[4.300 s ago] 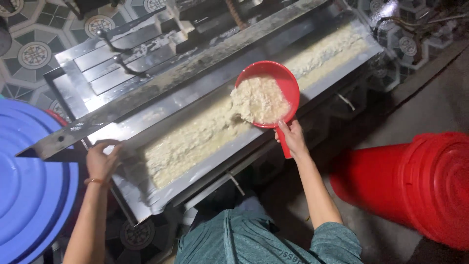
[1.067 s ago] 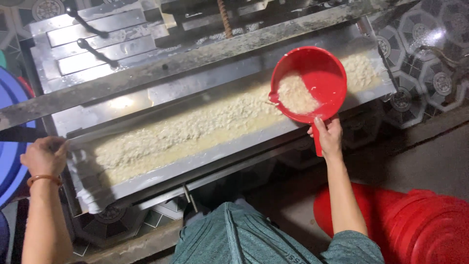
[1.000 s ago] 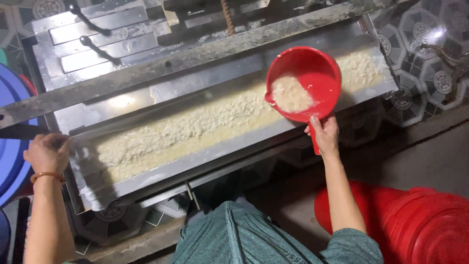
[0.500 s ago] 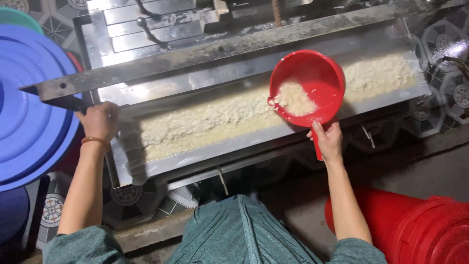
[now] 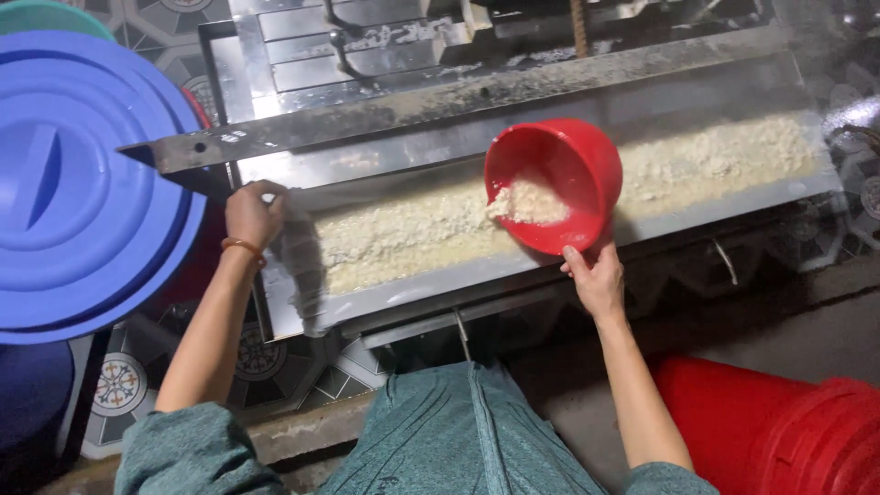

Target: Pouring a grainy food mixture from a large tub into a processing machine using a plastic scoop.

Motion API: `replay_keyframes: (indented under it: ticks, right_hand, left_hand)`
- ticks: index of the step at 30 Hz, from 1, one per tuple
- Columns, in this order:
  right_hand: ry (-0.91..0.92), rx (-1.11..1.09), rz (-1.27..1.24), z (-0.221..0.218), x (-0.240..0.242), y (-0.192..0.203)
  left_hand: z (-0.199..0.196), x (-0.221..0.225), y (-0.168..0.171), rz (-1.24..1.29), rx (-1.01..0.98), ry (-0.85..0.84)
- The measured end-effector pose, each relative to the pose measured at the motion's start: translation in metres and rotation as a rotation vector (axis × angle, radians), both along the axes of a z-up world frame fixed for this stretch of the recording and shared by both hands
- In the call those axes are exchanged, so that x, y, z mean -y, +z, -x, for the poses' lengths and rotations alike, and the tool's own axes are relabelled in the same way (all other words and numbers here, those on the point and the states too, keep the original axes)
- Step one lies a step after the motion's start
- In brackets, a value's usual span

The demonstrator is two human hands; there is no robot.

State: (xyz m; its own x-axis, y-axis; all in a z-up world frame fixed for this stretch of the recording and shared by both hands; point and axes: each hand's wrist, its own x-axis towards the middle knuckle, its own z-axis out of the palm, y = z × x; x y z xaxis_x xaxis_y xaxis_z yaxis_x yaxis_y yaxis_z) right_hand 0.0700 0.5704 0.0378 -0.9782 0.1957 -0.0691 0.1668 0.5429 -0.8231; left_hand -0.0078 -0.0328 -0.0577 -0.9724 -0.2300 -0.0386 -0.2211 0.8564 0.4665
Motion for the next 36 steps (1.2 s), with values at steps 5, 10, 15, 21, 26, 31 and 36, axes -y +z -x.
replay_keyframes:
  ticks: [5,10,15,21,26,31,36]
  right_hand:
    - [0.113,-0.131,-0.113,-0.01,0.058,0.019]
    - [0.197,-0.22,-0.245,-0.016,0.092,0.035]
    - [0.279,-0.273,-0.551,-0.017,0.097,0.04]
    - [0.325,-0.396,-0.746,-0.024,0.081,0.051]
    - [0.42,-0.421,-0.857,-0.021,0.07,0.058]
    - [0.353,-0.406,-0.779,-0.014,0.09,0.08]
    - [0.186,-0.124,0.205,0.043,0.099,0.094]
  left_hand:
    - [-0.003,-0.018,0.019,-0.142,-0.025,0.039]
    - [-0.007,-0.021,0.028,-0.258,-0.049,-0.005]
    - [-0.015,-0.027,0.049,-0.266,-0.072,0.001]
    - [-0.028,-0.022,0.06,-0.064,-0.061,-0.096]
    - [-0.031,-0.024,0.048,-0.141,-0.084,-0.071]
    - [-0.041,-0.04,0.037,-0.381,-0.105,0.002]
    - [-0.041,-0.043,0.031,-0.338,-0.057,0.032]
